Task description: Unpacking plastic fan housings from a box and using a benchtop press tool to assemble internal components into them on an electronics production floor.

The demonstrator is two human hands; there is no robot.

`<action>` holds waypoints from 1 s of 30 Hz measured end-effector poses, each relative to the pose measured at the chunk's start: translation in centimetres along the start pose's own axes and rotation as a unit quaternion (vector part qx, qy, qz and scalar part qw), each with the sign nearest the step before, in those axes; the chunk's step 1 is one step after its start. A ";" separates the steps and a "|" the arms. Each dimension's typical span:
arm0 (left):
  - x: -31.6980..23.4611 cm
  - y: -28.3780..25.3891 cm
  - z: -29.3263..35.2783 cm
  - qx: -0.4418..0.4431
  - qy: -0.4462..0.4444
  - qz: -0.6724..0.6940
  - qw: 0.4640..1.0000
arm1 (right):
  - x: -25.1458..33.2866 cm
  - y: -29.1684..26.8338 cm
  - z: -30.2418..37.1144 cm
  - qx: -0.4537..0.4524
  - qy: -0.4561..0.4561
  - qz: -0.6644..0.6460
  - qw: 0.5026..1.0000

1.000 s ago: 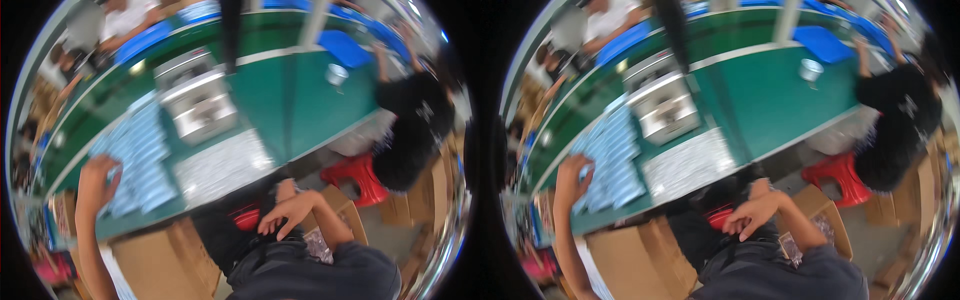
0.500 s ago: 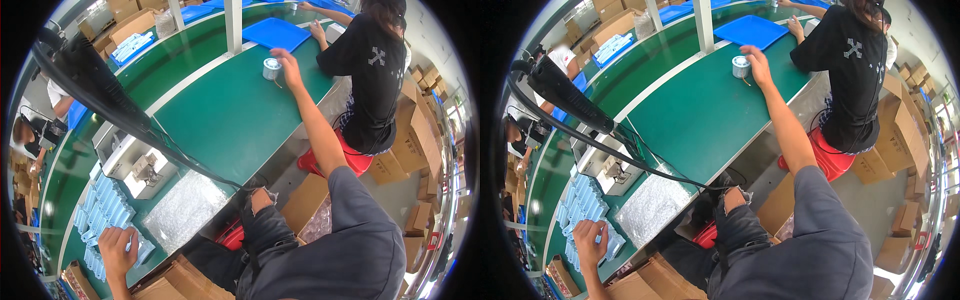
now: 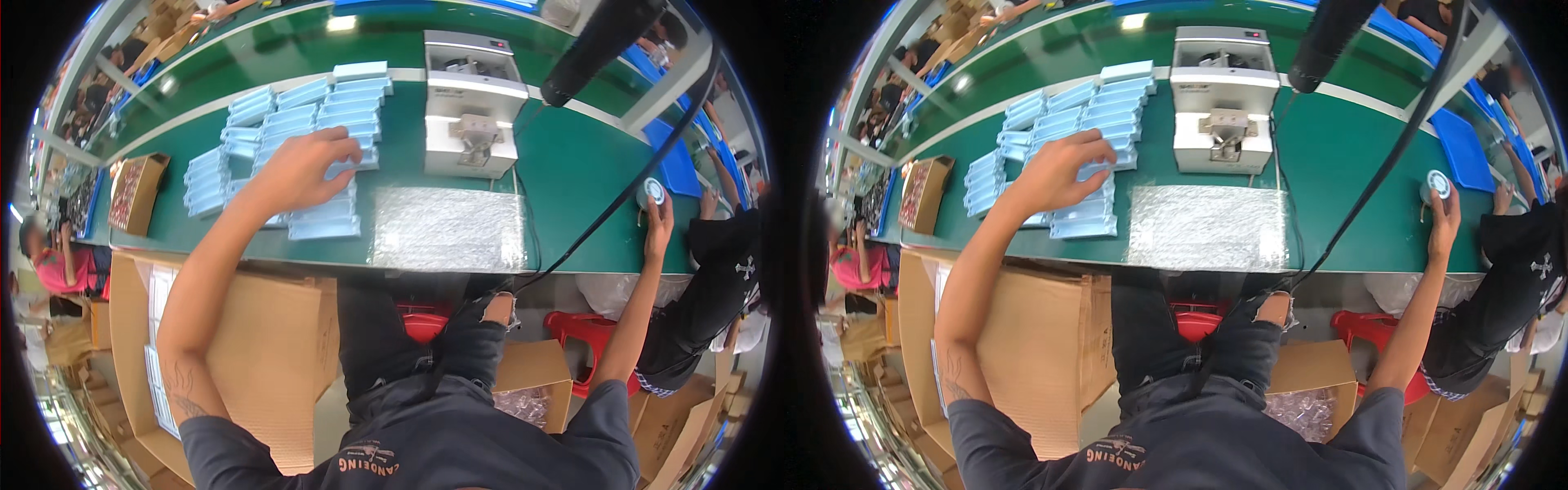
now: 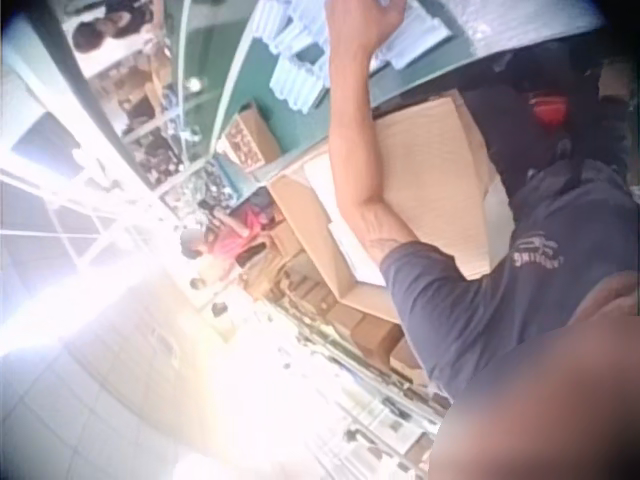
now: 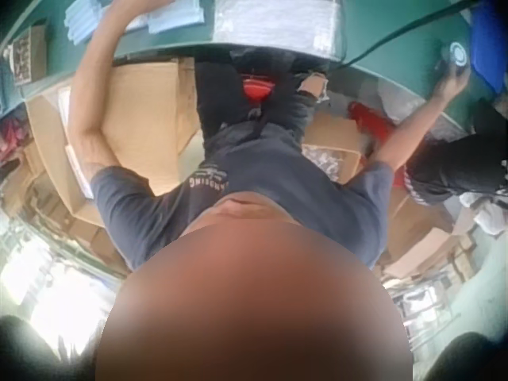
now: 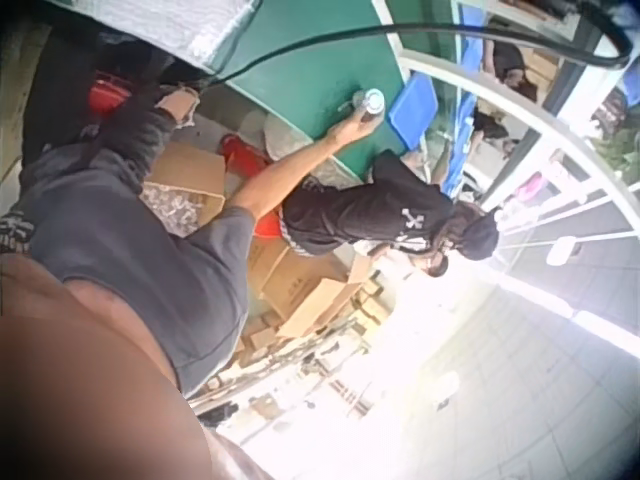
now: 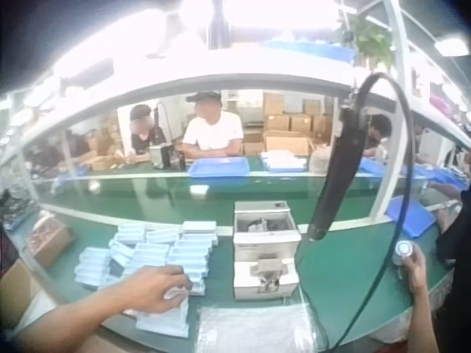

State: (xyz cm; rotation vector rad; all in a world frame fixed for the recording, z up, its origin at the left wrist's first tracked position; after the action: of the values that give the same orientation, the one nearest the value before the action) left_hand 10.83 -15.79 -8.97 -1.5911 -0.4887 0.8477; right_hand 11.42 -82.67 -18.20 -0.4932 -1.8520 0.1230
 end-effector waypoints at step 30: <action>-8.7 9.9 8.9 -0.496 -0.243 0.028 0.833 | -4.9 1.2 7.6 -0.018 -0.014 -0.126 0.992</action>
State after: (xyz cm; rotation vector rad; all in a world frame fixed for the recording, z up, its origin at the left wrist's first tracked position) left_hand -2.89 -18.25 -16.65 -2.3218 -1.4270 1.1352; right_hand 5.95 -82.29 -25.53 -0.2801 -1.9298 -0.0741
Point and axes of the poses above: each hand's wrist, its own z-axis away from the middle knuckle, its own y-axis out of the palm, x = y × z, the point moved 4 cm from there along -z, towards the middle knuckle, and after that the axes turned 9 degrees about x, right-handed, at the moved point
